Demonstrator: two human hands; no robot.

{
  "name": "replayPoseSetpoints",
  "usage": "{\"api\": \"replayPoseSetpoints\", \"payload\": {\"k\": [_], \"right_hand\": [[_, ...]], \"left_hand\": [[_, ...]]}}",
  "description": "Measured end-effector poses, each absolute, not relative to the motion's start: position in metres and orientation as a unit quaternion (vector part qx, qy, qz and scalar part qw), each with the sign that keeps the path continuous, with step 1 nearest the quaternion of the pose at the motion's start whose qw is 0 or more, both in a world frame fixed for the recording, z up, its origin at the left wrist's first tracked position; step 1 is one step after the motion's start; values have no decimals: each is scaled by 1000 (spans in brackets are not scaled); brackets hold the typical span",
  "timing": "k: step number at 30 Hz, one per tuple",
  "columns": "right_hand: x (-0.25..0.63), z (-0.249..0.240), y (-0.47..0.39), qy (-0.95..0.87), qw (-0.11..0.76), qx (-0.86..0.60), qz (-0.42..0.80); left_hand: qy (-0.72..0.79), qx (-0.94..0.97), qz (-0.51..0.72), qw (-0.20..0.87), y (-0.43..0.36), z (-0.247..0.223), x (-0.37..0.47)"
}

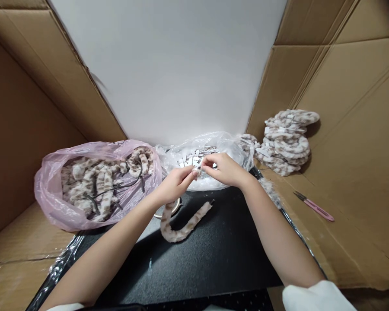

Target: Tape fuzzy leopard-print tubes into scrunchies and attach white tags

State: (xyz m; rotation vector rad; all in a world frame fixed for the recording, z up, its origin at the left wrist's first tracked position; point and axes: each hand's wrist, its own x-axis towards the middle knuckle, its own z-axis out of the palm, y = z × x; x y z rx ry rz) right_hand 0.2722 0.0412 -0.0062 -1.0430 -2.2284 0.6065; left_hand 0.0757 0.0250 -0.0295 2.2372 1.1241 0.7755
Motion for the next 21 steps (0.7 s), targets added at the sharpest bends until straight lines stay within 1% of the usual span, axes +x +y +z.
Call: {"api": "replayPoseSetpoints", "payload": {"k": [7,9,14,18,21], "right_hand": [[290,3,43,-820,291,-430,239],[308,8,44,-801,263,-477,247],[369,13,48,-723,151,-628,244],[400,9,51,-650,129,-711,237],[409,3,55,-622,85,-756,188]], "left_hand": [[412,826,292,251,26,-29,74],[415,825,292,249,26,-27,74],[417,822,297,249,26,-25,73],[414,823,299,250,29,-28,72],[419,821,294,254,29,-28,72]]}}
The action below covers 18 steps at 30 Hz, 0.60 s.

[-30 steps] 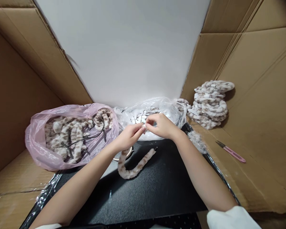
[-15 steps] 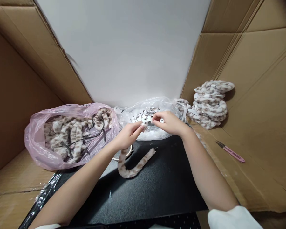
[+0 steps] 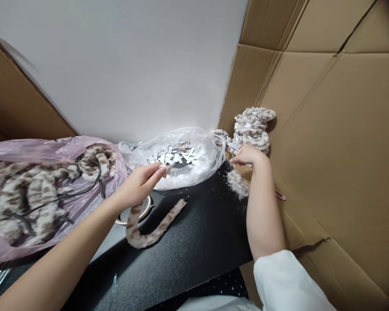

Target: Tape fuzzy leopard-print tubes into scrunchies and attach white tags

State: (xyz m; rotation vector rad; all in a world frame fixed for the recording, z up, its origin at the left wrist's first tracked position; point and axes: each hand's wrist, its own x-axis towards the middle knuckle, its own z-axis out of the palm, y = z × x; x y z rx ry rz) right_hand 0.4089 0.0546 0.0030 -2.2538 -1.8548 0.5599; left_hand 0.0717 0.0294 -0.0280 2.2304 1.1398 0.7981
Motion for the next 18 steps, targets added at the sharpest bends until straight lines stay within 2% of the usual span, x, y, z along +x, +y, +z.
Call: {"api": "replayPoseSetpoints", "payload": {"k": [5,10,12,15,18], "right_hand": [[414,-4,59,-612,38,-772,169],[409,7,53,-613,51,-772,161],[395,17,47,-653,117,-733,152],[358,26,36,-747,271,-585,161],[314,24,31,-819,307,-418,246]], "left_hand": [[434,818,275,260,27,-24,73],[441,821,260,253,26,-24,73],[439,824,255,252,25,-24,74],[425,832,252,252,23,-24,76],[411,838,255,250,21,-24,77]]}}
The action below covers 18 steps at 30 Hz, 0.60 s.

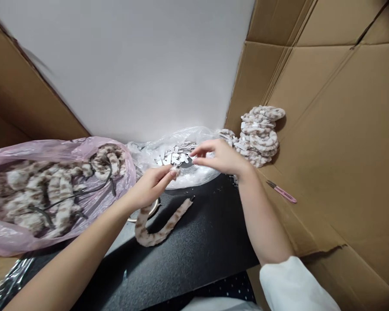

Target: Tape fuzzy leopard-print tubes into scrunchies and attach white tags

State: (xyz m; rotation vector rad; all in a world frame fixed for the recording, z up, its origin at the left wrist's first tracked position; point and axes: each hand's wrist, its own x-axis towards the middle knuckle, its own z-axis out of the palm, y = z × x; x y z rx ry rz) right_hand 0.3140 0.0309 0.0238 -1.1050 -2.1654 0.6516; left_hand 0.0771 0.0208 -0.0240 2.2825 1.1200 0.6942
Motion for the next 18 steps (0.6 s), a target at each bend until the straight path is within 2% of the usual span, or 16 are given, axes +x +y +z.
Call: {"api": "replayPoseSetpoints", "payload": {"k": [3,18], "right_hand": [[284,15,32,-845,297,-338,289],[276,7,37,-828,330,-364,268]], "left_hand": [[407,839,262,248,20,-24,77],[390,831,257,303,19,-23,79]]}}
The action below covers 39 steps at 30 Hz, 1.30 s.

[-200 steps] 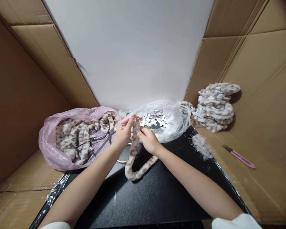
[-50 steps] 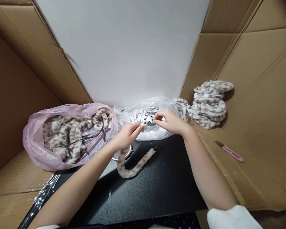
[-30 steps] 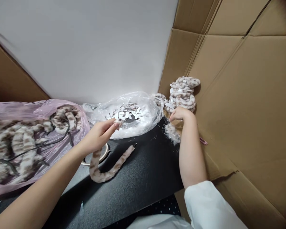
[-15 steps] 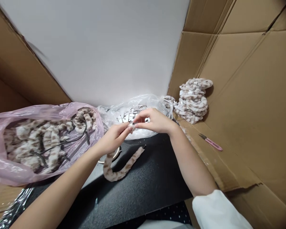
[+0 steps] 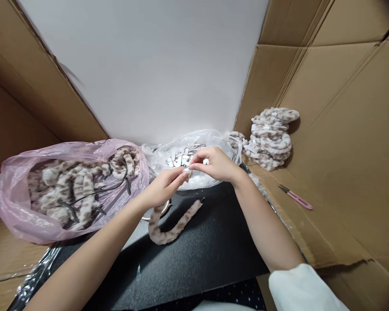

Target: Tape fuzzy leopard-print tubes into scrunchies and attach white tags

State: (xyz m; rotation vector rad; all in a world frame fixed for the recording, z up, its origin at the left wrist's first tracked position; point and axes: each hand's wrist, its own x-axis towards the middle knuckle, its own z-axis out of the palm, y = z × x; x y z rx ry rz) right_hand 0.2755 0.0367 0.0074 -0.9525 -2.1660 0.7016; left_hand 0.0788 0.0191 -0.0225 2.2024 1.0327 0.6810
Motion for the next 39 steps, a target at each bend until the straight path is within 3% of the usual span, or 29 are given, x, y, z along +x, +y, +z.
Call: {"api": "replayPoseSetpoints", "payload": {"k": [15,26,32,39], "right_hand": [[278,9,38,-818,364,-360,264],[289,10,38,-817,277,-379,334],[287,13,38,-834,280,-376,290],[344,17,46,-763,144,-585,236]], "left_hand": [[392,822,242,334,20,-21,74],[390,857,234,240,22,-24,77],[396,858,222,239,20,-23,77],[399,853,228,245,21,-19,75]]}}
